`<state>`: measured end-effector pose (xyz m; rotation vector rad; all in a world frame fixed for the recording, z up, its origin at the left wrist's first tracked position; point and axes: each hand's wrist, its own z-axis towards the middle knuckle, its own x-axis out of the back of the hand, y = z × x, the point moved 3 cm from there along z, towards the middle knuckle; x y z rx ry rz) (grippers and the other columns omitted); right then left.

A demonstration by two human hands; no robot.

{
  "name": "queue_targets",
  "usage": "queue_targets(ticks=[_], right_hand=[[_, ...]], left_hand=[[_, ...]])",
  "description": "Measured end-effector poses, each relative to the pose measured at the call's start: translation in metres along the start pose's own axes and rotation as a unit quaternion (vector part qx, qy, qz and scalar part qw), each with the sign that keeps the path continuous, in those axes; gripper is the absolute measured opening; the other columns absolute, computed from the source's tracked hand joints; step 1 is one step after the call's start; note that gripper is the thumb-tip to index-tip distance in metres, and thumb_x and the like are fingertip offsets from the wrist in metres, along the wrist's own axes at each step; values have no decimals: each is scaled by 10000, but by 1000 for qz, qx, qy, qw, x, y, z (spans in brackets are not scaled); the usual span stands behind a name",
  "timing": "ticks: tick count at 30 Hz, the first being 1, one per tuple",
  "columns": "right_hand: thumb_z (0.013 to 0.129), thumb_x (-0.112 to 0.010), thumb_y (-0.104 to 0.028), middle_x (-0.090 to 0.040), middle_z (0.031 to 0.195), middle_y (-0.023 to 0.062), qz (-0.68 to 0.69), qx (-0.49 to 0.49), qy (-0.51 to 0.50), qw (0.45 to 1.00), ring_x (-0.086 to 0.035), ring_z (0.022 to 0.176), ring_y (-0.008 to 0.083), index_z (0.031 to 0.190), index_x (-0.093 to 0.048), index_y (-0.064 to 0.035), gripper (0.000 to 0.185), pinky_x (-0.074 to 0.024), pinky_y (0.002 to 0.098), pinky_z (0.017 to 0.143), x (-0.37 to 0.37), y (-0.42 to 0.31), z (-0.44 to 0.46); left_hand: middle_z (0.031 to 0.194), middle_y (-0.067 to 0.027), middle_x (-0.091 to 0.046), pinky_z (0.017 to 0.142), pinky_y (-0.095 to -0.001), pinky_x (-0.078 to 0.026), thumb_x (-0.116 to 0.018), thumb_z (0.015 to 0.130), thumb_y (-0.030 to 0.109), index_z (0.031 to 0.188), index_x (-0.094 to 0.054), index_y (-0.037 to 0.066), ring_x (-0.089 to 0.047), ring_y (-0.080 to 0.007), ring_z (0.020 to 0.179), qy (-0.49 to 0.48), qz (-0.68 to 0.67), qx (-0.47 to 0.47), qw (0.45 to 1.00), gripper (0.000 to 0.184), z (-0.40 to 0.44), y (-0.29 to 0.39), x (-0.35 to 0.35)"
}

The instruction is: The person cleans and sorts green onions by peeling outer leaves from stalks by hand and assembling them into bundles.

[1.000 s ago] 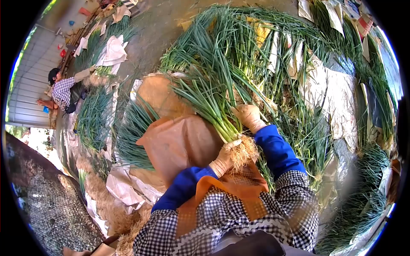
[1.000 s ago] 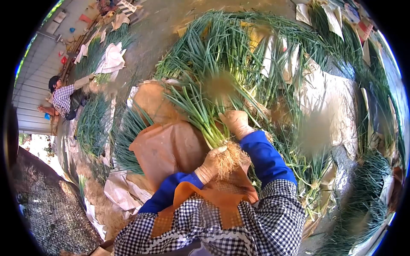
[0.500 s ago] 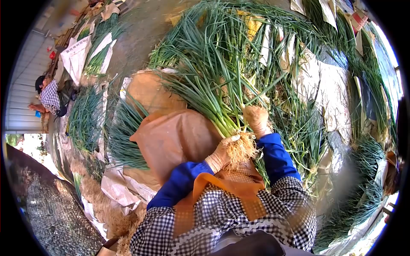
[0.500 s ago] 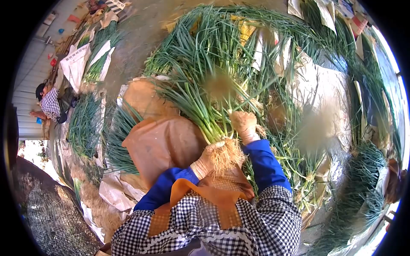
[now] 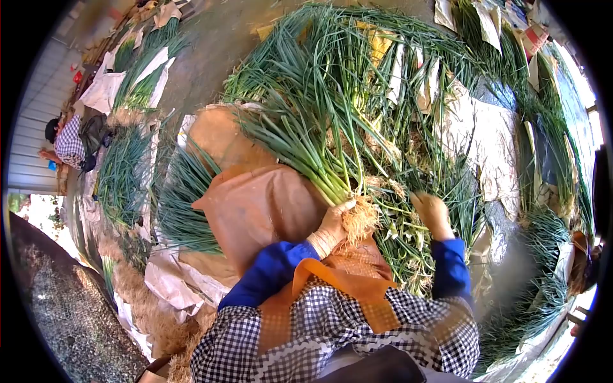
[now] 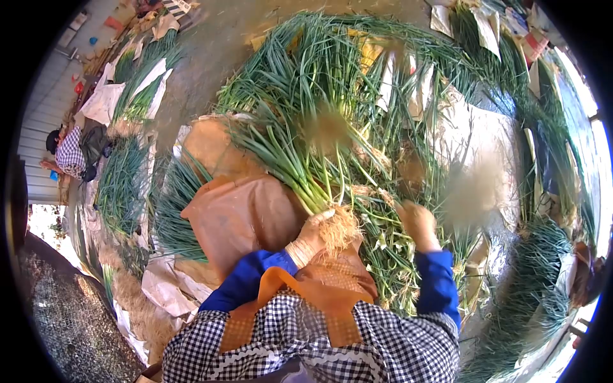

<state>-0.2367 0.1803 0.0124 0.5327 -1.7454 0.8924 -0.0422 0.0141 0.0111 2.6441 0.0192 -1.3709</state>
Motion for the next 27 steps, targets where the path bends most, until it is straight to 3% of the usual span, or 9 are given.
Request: queue_targets(ticks=[5,14,15,17,18,20,22,24,27], right_hand=[[794,-537,-544,-651,782,146,104,15,-4,994,-643,763,274,930,-643,-106,470,-501,365,687,-16,-141,120],[876,-519,-307,-578,591,76,74,329,218,916,-556,467,204,792,-630,-116,237,-437,332,428,-45,-147,86],[886,-517,-260,-585,639,65,320,102,8,942,-542,523,161,879,-635,-85,211,-431,305,473,-28,-134,65],[881,-538,-223,-545,643,-26,512,-66,-16,856,-440,520,69,850,-618,-62,183,-372,225,453,14,-113,23],[877,-549,-223,-525,611,-28,727,-102,-76,675,-400,462,41,773,-590,-96,170,-324,198,404,5,-83,9],[896,-515,-276,-480,554,-37,584,-216,165,765,-368,406,33,694,-535,-107,264,-263,194,349,24,-29,-13],[915,-465,-348,-561,586,12,413,-248,85,872,-465,427,88,711,-575,-79,355,-361,225,375,39,23,-26],[902,-449,-422,-626,661,78,-207,-77,-81,972,-600,539,204,799,-620,-51,421,-464,301,466,-47,97,-27],[885,-432,-482,-647,863,152,250,-77,-10,965,-639,788,268,1013,-610,-71,466,-481,360,740,16,-39,9]], left_hand=[[908,-102,-599,745,-358,-525,-561,815,36,1021,-546,8,-603,-225,810,15,75,-63,995,209,13,-2,20],[951,-149,-603,782,-417,-508,-517,847,133,1035,-537,-9,-601,-284,852,19,-12,-1,1000,237,23,2,39],[923,-139,-600,762,-411,-518,-535,838,123,1009,-544,1,-602,-272,833,23,-19,-13,999,210,15,4,29],[896,-128,-597,742,-405,-528,-553,829,112,984,-552,12,-603,-259,815,28,-28,-24,999,184,8,7,14],[899,-130,-597,760,-416,-524,-552,833,118,986,-551,8,-603,-264,822,16,-46,-25,999,189,8,7,12],[906,-137,-594,797,-441,-515,-549,836,120,1000,-547,-3,-603,-280,839,23,-83,-26,996,205,6,9,9],[926,-142,-592,807,-449,-510,-539,840,117,1007,-546,-2,-603,-290,855,26,-77,-30,996,205,8,10,15],[952,-149,-591,808,-459,-508,-530,842,112,1028,-535,-17,-602,-302,872,-18,-76,-23,997,227,8,8,12],[958,-155,-588,809,-462,-508,-528,841,112,1068,-511,-23,-601,-301,868,-18,-58,-2,998,264,9,5,12]])
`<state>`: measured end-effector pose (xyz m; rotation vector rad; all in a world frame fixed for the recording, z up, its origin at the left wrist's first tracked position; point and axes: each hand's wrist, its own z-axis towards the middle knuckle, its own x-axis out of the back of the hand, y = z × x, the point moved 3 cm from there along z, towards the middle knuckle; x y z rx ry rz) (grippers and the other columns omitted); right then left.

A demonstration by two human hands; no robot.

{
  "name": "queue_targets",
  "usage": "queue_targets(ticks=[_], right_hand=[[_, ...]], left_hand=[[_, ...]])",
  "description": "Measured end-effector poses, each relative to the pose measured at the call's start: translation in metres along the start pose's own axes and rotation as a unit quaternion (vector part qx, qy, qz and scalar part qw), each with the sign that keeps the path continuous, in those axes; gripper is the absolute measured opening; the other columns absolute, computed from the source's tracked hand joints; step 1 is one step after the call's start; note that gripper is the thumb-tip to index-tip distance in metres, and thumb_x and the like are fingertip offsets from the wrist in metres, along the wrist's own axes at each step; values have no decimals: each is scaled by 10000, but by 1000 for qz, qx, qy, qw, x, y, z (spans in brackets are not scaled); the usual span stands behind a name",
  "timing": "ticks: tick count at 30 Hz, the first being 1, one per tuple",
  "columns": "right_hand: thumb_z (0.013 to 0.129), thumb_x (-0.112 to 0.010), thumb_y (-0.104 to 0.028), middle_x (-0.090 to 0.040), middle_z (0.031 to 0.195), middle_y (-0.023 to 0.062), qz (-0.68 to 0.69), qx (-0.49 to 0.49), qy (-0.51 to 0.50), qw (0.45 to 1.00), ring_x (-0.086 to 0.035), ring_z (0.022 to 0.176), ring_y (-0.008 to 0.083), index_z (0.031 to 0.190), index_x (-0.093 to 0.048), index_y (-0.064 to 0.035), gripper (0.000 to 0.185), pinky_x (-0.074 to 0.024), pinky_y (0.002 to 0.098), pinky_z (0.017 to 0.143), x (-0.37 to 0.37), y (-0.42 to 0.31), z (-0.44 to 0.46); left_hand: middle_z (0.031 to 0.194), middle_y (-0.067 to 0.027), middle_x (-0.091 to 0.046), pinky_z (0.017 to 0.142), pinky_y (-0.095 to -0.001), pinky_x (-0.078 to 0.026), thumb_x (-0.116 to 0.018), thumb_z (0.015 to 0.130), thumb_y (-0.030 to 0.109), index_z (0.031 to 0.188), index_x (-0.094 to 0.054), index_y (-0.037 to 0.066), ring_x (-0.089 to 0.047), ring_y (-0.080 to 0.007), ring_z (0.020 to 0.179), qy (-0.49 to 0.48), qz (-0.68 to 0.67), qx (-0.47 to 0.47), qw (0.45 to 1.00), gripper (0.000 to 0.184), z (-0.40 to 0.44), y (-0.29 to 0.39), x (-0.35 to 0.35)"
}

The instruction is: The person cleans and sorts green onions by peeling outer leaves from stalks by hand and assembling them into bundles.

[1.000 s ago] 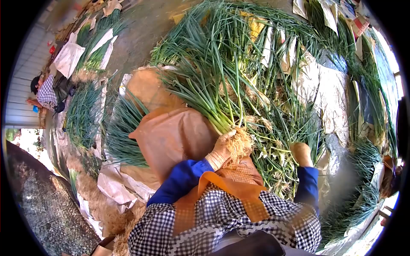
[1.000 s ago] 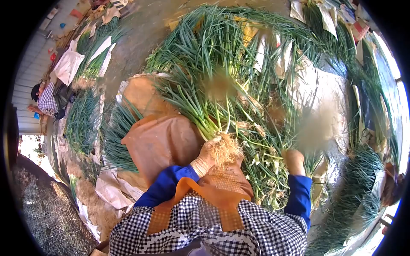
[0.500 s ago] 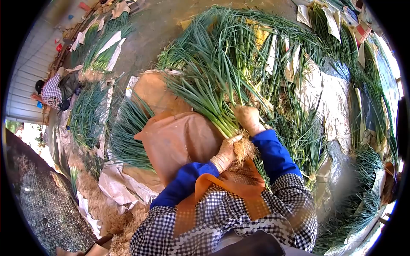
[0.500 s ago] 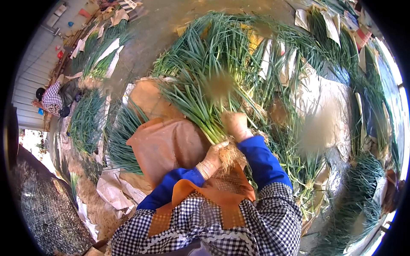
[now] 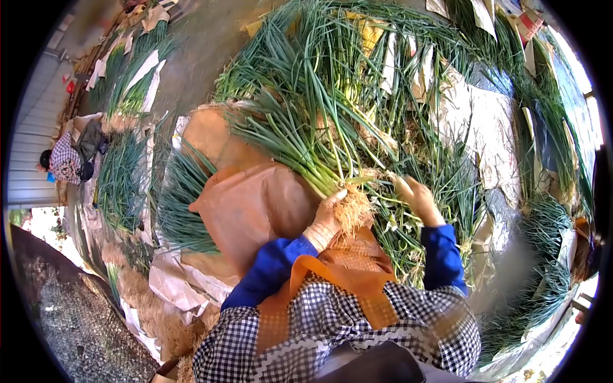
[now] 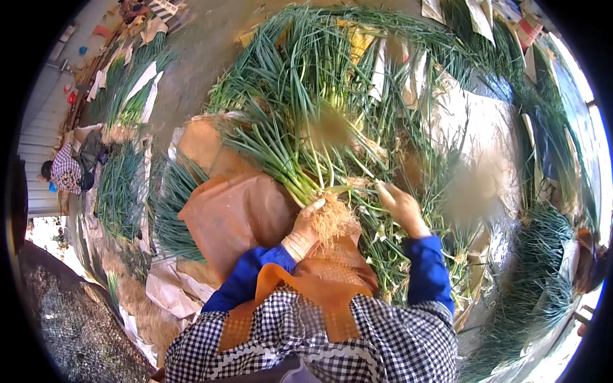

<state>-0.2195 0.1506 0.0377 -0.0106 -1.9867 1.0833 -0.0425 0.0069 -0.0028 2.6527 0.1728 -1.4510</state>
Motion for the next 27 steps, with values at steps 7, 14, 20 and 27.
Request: queue_targets(ticks=[7,14,20,27], right_hand=[[913,-403,-394,-601,620,75,-29,203,-200,958,-579,519,217,962,-627,-141,342,-450,376,487,-56,-81,43],[822,-563,-160,-466,526,56,129,477,-14,869,-492,457,216,842,-619,-80,100,-394,351,437,-33,-66,-40],[863,-532,-380,-653,870,100,-367,14,-208,907,-636,782,210,1049,-600,-56,380,-510,321,673,-22,62,0],[795,-652,-238,-625,863,78,50,345,-89,933,-604,759,198,1010,-610,-67,278,-510,326,688,-70,-107,53]], left_hand=[[992,-106,-576,765,-369,-537,-543,797,-8,1087,-508,11,-600,-246,881,41,148,-96,983,292,4,7,11],[915,-62,-596,701,-323,-535,-533,830,76,1028,-548,44,-608,-199,798,26,100,-74,992,202,-7,12,-1],[891,-83,-589,700,-343,-546,-514,828,23,1010,-540,-6,-609,-202,787,-17,56,-32,998,185,4,12,15],[940,-106,-592,707,-362,-541,-489,818,28,1027,-529,-10,-603,-225,812,20,141,-84,986,216,-5,19,14]])
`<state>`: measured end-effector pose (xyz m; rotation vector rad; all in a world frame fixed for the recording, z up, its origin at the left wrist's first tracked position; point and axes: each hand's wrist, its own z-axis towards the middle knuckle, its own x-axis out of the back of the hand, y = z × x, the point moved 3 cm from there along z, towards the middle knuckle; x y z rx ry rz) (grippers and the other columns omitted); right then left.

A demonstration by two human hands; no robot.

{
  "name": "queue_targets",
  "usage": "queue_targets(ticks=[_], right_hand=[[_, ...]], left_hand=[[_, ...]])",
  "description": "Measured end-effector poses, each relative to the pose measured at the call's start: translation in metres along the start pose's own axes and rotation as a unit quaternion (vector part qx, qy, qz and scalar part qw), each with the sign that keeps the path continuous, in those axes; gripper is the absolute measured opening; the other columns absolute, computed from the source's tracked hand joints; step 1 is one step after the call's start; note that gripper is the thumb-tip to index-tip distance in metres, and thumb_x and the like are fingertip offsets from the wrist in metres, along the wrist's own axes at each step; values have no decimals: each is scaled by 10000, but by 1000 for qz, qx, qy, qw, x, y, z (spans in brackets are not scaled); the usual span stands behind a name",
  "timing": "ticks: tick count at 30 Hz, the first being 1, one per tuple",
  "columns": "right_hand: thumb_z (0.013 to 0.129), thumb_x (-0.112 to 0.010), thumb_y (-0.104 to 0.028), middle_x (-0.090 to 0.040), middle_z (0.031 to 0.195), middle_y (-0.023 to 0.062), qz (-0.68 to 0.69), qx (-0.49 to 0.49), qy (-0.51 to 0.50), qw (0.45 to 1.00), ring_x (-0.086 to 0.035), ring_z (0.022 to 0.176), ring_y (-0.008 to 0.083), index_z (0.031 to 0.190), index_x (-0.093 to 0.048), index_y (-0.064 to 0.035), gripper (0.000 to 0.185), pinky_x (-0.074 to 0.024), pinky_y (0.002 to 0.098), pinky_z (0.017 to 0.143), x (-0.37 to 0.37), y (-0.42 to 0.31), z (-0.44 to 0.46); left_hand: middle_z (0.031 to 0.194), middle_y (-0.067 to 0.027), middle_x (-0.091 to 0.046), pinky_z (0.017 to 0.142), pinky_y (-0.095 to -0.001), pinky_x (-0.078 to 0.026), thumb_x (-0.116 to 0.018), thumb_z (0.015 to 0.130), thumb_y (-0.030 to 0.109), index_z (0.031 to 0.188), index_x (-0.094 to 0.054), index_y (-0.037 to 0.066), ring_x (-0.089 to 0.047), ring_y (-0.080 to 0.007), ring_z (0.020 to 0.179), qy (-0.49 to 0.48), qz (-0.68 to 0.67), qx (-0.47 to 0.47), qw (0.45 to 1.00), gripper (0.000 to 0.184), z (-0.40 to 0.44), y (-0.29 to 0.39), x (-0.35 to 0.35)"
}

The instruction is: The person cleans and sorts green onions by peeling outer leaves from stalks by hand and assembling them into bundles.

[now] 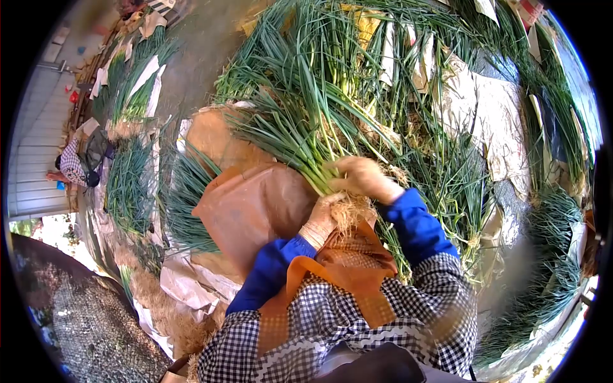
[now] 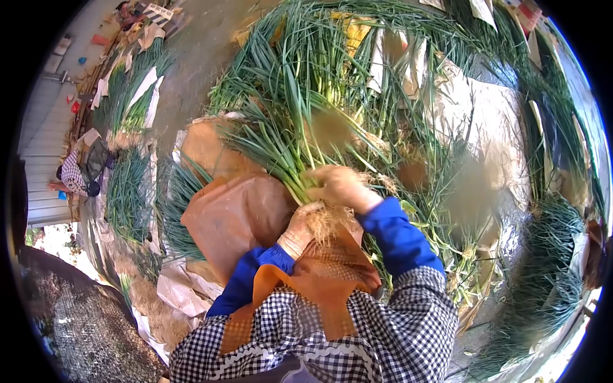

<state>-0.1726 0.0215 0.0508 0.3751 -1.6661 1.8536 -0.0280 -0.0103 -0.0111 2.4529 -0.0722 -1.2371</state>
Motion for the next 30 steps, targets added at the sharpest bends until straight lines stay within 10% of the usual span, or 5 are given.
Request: queue_targets(ticks=[8,14,24,26,30], right_hand=[[869,-560,-262,-587,764,27,614,-57,-23,787,-522,705,103,795,-586,-72,206,-441,265,652,-12,31,-34],[745,-631,-270,-612,720,110,-309,-275,54,909,-609,697,295,781,-642,-94,180,-488,398,637,-36,232,-58],[791,-651,-247,-604,873,123,199,-187,25,962,-572,809,195,881,-630,-20,245,-460,303,748,16,56,-17],[829,-601,-263,-615,958,151,683,-260,110,674,-574,923,244,1006,-600,-17,303,-438,342,840,-48,73,-22],[864,-523,-322,-639,899,123,-2,-108,83,991,-620,738,293,1073,-571,-63,335,-498,379,672,-35,43,-57]], left_hand=[[1241,-186,-458,1007,-431,-334,-475,872,243,1219,-426,-8,-441,-314,1149,-54,8,-28,998,431,-14,16,-2],[1298,-189,-412,1029,-437,-305,-490,860,223,1222,-422,-8,-407,-327,1191,-128,-116,6,985,435,-24,42,-25],[1201,-143,-509,869,-375,-478,-518,844,71,1160,-491,3,-558,-230,975,-49,-105,55,992,324,-21,3,-25],[1052,-101,-565,858,-380,-482,-518,858,94,1178,-482,4,-558,-239,960,-52,-113,85,989,335,-29,-2,-33],[1032,-111,-566,847,-377,-481,-530,849,124,1142,-491,-18,-562,-232,939,-56,-156,81,983,327,-30,3,-29]])
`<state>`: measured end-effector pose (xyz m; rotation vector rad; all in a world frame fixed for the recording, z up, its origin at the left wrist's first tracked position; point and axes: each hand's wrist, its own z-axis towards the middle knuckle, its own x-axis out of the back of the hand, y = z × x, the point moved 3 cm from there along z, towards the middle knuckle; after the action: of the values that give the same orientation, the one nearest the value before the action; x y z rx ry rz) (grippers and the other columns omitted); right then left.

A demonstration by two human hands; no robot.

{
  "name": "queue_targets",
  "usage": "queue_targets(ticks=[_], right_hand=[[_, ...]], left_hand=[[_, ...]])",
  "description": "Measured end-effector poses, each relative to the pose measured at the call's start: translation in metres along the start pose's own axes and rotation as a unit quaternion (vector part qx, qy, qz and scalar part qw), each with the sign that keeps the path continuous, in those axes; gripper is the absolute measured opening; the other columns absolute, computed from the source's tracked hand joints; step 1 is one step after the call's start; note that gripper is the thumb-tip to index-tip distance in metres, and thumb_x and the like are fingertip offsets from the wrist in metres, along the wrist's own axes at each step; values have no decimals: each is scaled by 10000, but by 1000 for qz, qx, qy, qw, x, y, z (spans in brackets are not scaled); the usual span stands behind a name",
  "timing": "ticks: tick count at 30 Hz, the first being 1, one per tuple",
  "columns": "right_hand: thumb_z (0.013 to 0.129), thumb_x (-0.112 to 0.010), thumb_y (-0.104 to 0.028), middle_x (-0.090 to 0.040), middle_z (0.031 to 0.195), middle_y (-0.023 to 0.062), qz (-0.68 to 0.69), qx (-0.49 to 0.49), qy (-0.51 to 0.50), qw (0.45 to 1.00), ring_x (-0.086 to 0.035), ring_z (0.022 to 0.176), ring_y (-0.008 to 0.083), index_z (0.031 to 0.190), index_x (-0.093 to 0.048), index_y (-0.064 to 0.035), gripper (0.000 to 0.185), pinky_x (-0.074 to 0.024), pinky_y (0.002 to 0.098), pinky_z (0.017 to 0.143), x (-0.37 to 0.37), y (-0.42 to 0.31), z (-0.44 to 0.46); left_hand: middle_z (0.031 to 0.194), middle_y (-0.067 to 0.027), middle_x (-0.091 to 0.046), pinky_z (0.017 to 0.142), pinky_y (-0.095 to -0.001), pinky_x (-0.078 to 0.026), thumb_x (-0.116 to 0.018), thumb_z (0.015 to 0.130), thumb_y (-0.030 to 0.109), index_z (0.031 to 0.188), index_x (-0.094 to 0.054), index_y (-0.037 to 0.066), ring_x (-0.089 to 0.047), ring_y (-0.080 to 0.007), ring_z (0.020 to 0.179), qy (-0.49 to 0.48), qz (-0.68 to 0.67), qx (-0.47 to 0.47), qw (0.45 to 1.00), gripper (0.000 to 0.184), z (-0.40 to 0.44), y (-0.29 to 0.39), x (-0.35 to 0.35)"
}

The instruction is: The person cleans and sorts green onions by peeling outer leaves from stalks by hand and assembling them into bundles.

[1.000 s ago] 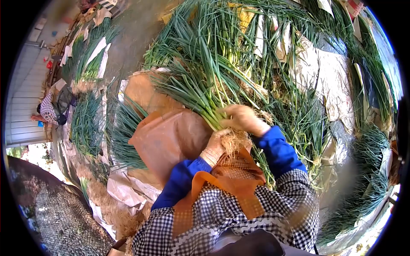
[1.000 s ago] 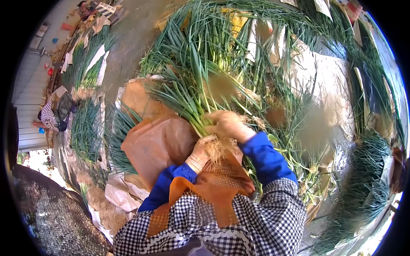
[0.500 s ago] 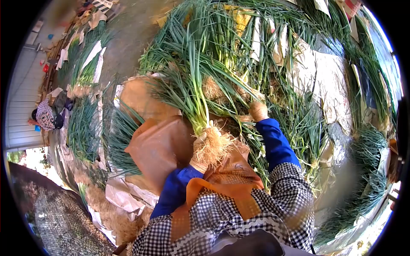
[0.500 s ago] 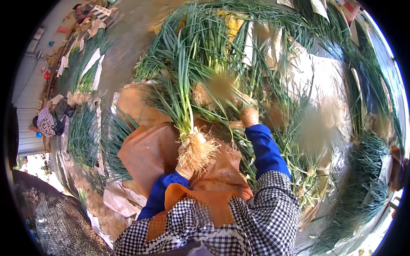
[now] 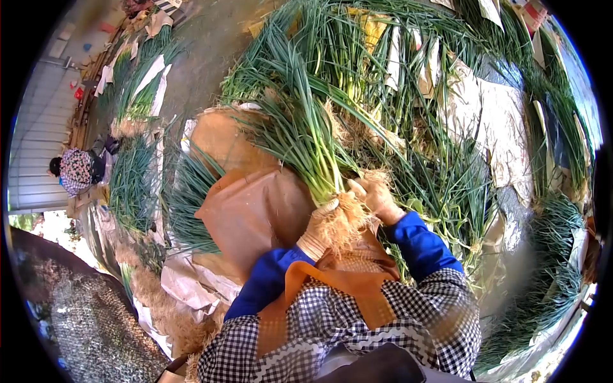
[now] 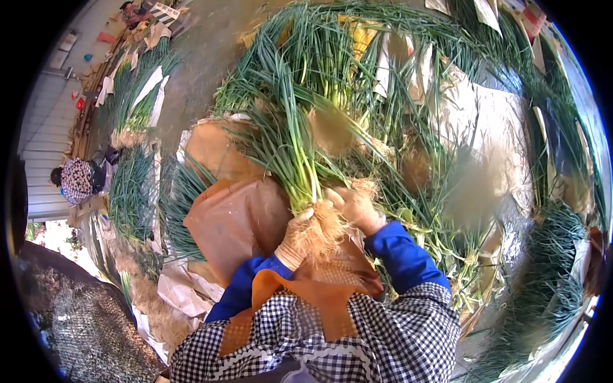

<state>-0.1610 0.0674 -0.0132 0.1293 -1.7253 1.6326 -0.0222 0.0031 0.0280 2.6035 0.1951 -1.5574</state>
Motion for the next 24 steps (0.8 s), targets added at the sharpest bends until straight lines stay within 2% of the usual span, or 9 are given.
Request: queue_targets(ticks=[3,5,6,8,10,15,17,20,24], right_hand=[[834,-541,-205,-641,783,6,-381,6,-153,912,-636,646,197,851,-641,-176,105,-495,363,512,18,50,-37],[754,-622,-283,-650,787,26,-444,-223,-338,799,-653,725,195,821,-673,-154,153,-502,347,556,40,119,-64],[771,-610,-457,-609,672,43,-427,-218,-280,832,-629,642,203,884,-644,-117,360,-497,331,563,33,150,-64],[745,-635,-477,-618,706,59,-324,-165,-69,929,-632,679,200,941,-626,-102,423,-502,349,583,23,116,-26],[741,-635,-492,-625,801,94,-223,-149,-34,963,-630,753,226,962,-600,-80,469,-503,381,599,-7,82,20],[717,-625,-304,-640,803,136,-263,-151,-97,948,-636,769,305,824,-644,-67,261,-515,390,661,-91,97,78],[777,-552,-227,-630,743,127,-221,-149,32,963,-626,690,313,784,-628,-95,152,-502,405,588,-80,105,83],[831,-498,-212,-613,777,127,-152,-198,109,962,-611,687,284,761,-595,-108,158,-484,402,566,5,97,55],[837,-527,-211,-614,944,121,-292,-297,-46,908,-593,833,293,1037,-603,-57,263,-475,385,728,114,177,-78]], left_hand=[[1050,-131,-567,816,-401,-484,-527,839,198,1157,-480,-25,-559,-264,934,31,43,-110,993,391,-20,19,-31],[1045,-132,-567,802,-403,-484,-518,845,223,1159,-479,-16,-555,-268,931,52,19,-148,987,397,-37,34,-46],[1040,-130,-565,801,-402,-482,-513,847,227,1157,-479,-13,-553,-266,929,30,18,-148,988,393,-41,40,-44],[1030,-126,-562,800,-400,-478,-503,853,234,1154,-480,-7,-549,-262,925,-24,19,-141,990,386,-43,51,-34],[1020,-122,-560,799,-397,-475,-494,858,241,1150,-481,-2,-545,-258,921,-52,20,-135,989,380,-43,58,-28],[995,-111,-552,797,-392,-466,-470,871,259,1141,-483,13,-534,-249,910,-72,22,-132,988,365,-47,66,-22],[985,-107,-550,796,-389,-462,-460,877,266,1138,-484,18,-530,-245,906,-67,20,-135,988,360,-49,67,-17],[970,-101,-545,795,-386,-457,-446,885,276,1132,-485,27,-524,-239,900,-78,6,-141,987,354,-49,73,-13],[950,-92,-540,793,-381,-449,-426,895,290,1125,-486,39,-516,-232,892,-98,-1,-154,983,346,-46,84,-10]])
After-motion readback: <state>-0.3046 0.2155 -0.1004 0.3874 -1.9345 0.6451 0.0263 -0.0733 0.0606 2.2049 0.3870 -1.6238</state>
